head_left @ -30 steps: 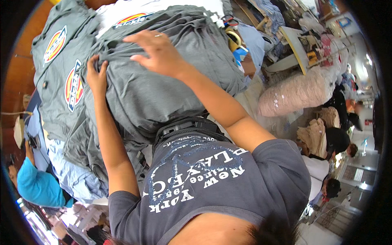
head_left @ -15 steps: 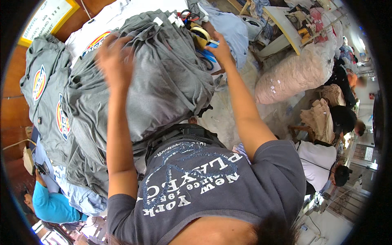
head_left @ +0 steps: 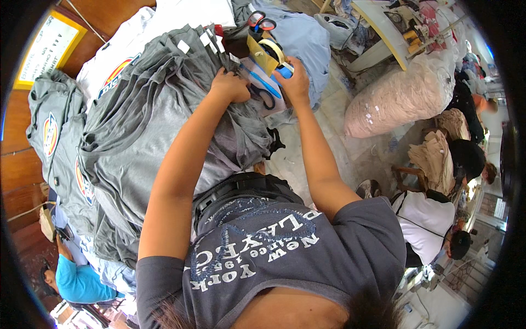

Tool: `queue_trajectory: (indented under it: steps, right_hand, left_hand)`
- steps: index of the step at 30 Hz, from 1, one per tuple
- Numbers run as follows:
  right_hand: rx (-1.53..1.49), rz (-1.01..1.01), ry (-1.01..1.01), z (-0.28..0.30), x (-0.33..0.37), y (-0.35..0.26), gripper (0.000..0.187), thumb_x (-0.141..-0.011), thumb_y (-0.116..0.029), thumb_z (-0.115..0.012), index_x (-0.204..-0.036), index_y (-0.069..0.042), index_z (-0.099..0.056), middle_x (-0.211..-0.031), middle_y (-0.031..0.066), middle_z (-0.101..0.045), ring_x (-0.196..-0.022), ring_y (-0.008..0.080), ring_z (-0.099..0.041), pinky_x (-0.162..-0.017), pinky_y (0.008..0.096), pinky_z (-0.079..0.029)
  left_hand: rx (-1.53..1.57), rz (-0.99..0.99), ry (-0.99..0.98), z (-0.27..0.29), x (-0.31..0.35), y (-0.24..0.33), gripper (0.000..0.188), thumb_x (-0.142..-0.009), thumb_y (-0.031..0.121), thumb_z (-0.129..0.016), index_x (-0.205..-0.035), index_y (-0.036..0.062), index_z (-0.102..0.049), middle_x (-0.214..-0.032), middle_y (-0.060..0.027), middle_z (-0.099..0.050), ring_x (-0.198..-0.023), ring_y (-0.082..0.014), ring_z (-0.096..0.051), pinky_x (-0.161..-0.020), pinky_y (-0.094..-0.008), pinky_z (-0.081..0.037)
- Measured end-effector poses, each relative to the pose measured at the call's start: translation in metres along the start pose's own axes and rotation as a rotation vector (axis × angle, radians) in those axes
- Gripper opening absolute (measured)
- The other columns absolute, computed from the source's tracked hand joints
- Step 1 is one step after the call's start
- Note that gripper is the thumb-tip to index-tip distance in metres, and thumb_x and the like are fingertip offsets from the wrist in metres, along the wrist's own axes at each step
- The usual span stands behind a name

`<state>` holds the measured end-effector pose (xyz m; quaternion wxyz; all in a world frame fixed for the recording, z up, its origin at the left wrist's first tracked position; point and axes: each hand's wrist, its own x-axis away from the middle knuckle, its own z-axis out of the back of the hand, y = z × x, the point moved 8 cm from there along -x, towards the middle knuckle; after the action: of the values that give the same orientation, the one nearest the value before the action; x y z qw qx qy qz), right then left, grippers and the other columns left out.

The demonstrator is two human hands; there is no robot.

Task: The person sorts t-shirts by handling one item at a time, checking the tags, and using shears to remove small threads or tags before restacking them.

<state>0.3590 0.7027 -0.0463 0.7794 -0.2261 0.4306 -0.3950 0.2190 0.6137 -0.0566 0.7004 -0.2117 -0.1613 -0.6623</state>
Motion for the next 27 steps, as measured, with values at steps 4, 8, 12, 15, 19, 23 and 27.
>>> queue_trajectory:
  steps: [4,8,12,15,19,23,27]
  right_hand:
    - [0.006,0.018,-0.006,0.0,-0.018,0.011,0.05,-0.062,-0.025,-0.072,-0.104,-0.007,-0.05,-0.097,0.0117,-0.056,-0.088,0.0291,-0.055,-0.074,0.0361,-0.044]
    - [0.054,0.014,-0.055,-0.009,-0.023,0.014,0.052,-0.062,-0.026,-0.071,-0.104,-0.008,-0.047,-0.1,0.0117,-0.053,-0.09,0.0305,-0.053,-0.073,0.0378,-0.044]
    - [0.296,0.182,0.124,0.003,-0.016,-0.005,0.056,-0.063,-0.028,-0.07,-0.111,-0.011,-0.046,-0.112,0.0099,-0.046,-0.104,0.0321,-0.043,-0.085,0.0433,-0.036]
    - [0.331,0.326,0.048,-0.002,0.019,-0.026,0.048,-0.071,-0.029,-0.064,-0.113,-0.013,-0.048,-0.121,0.0091,-0.041,-0.11,0.0318,-0.038,-0.091,0.0461,-0.029]
    - [0.293,0.356,-0.294,-0.024,0.077,-0.051,0.039,-0.075,-0.025,-0.059,-0.113,-0.02,-0.051,-0.124,0.006,-0.041,-0.114,0.0295,-0.037,-0.093,0.0449,-0.027]
    - [0.323,0.337,-0.343,-0.029,0.085,-0.033,0.038,-0.076,-0.024,-0.057,-0.114,-0.024,-0.05,-0.125,0.0035,-0.04,-0.117,0.0267,-0.034,-0.095,0.0474,-0.024]
    - [0.253,0.336,-0.274,-0.013,0.073,-0.026,0.049,-0.072,-0.03,-0.063,-0.117,-0.019,-0.046,-0.125,0.0075,-0.039,-0.118,0.0264,-0.033,-0.095,0.0483,-0.024]
  left_hand:
    - [-0.035,0.074,-0.057,0.001,-0.004,-0.002,0.048,-0.073,0.028,-0.041,-0.121,0.0195,-0.046,-0.121,-0.0085,-0.049,-0.116,-0.0225,-0.039,-0.098,-0.0437,-0.018]
    - [-0.049,0.13,-0.05,-0.007,-0.014,-0.011,0.047,-0.072,0.026,-0.042,-0.118,0.0163,-0.049,-0.12,-0.0089,-0.05,-0.115,-0.024,-0.041,-0.098,-0.0445,-0.018]
    - [-0.093,0.133,-0.096,-0.007,-0.008,-0.008,0.046,-0.072,0.027,-0.044,-0.115,0.0146,-0.053,-0.119,-0.0091,-0.051,-0.114,-0.0242,-0.042,-0.099,-0.0444,-0.015]
    - [-0.127,0.16,-0.167,0.002,0.004,-0.003,0.046,-0.072,0.028,-0.045,-0.115,0.0147,-0.053,-0.12,-0.0083,-0.05,-0.113,-0.0233,-0.044,-0.101,-0.0436,-0.011]
    - [-0.098,0.126,-0.179,-0.003,0.002,-0.005,0.044,-0.07,0.027,-0.046,-0.111,0.013,-0.056,-0.119,-0.0092,-0.05,-0.114,-0.0262,-0.043,-0.101,-0.0466,-0.011]
    - [-0.001,0.03,-0.206,-0.002,-0.001,-0.002,0.044,-0.069,0.026,-0.046,-0.109,0.0111,-0.057,-0.12,-0.0121,-0.05,-0.116,-0.0299,-0.04,-0.101,-0.0501,-0.011]
    - [-0.018,0.01,-0.265,-0.008,-0.003,-0.005,0.045,-0.069,0.026,-0.046,-0.11,0.0113,-0.056,-0.12,-0.014,-0.049,-0.116,-0.0314,-0.04,-0.1,-0.0524,-0.011]
